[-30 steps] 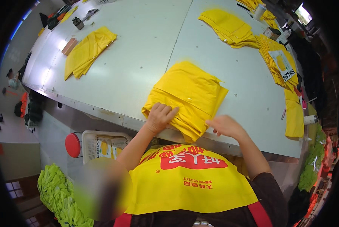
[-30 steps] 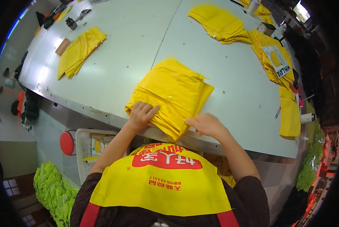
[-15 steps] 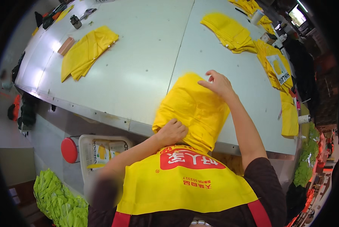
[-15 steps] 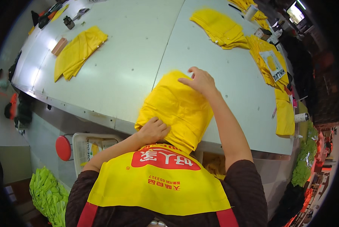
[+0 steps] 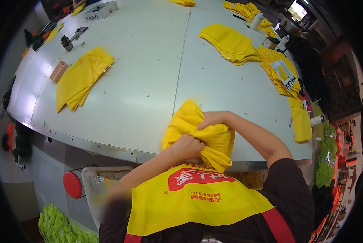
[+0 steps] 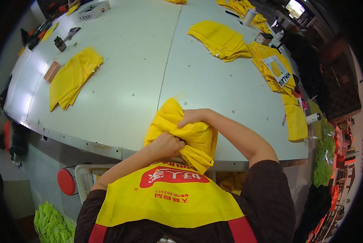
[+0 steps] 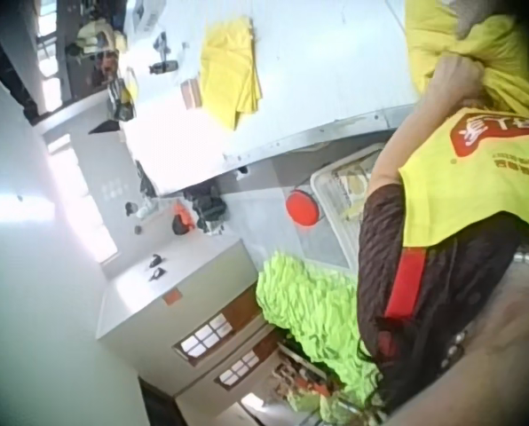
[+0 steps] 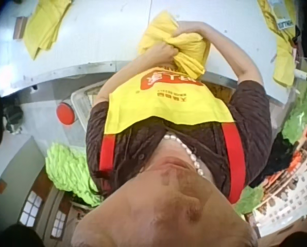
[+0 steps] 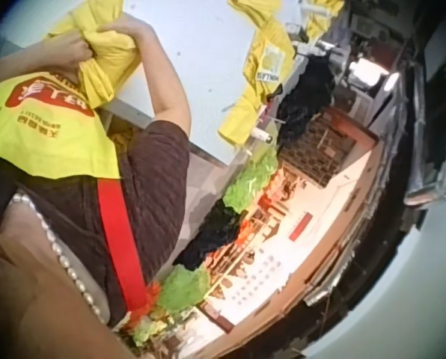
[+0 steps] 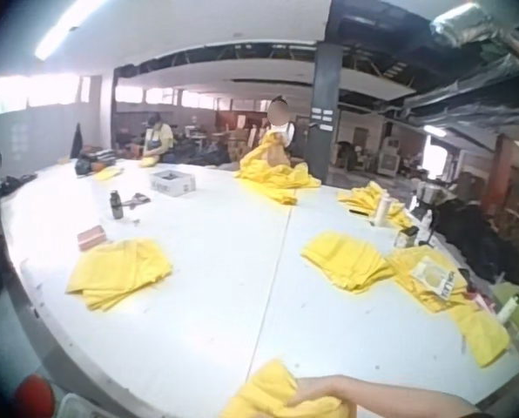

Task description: The person folds a yellow raincoat on a table, aligning edges and smoothing the fabric. They use shears to trim loose threads and then fold the garment into a compact rectangle, placing it with other folded items.

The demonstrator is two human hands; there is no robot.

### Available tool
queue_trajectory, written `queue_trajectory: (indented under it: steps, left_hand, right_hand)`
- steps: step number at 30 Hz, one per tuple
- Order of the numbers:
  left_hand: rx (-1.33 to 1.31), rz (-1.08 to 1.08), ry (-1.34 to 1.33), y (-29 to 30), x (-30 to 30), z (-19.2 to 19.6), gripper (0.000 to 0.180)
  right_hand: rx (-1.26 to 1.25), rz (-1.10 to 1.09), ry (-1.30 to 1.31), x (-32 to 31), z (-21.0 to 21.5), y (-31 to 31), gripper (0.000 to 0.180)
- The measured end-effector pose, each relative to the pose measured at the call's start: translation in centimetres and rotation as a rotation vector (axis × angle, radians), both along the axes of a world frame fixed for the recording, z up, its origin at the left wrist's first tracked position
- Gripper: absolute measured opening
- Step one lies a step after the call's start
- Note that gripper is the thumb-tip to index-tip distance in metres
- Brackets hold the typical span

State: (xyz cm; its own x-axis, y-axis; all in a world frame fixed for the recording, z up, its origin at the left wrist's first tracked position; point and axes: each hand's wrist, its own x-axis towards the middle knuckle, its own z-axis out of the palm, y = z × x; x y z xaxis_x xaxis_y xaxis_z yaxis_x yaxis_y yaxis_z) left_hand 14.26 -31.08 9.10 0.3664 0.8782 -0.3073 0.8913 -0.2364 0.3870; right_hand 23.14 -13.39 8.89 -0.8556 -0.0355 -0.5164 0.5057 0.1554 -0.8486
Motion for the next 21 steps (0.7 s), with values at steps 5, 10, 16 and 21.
queue_trajectory:
  steps: [5, 10, 16, 21]
  left_hand:
    - [0.344, 0.104, -0.507, 1.0, -3.0, -6.0, 0.023]
    - [0.196, 0.037, -0.511, 2.1, -3.5, -8.0, 0.031]
    - [-0.143, 0.043, -0.980, 3.2, -10.2, -2.9, 0.030]
    - [0.561, 1.197, -0.529, 4.7, -31.0, -4.6, 0.028]
  right_hand:
    - [0.694, 0.061, -0.155, -0.7, 3.1, -4.6, 0.079]
    - [1.066, 0.246, -0.118, 1.1, 3.9, -8.0, 0.108]
    - [0.799, 0.144, -0.271, 0.4, 2.9, -5.9, 0.081]
    - [0.486, -0.194, -0.233, 4.8, 1.3, -1.2, 0.068]
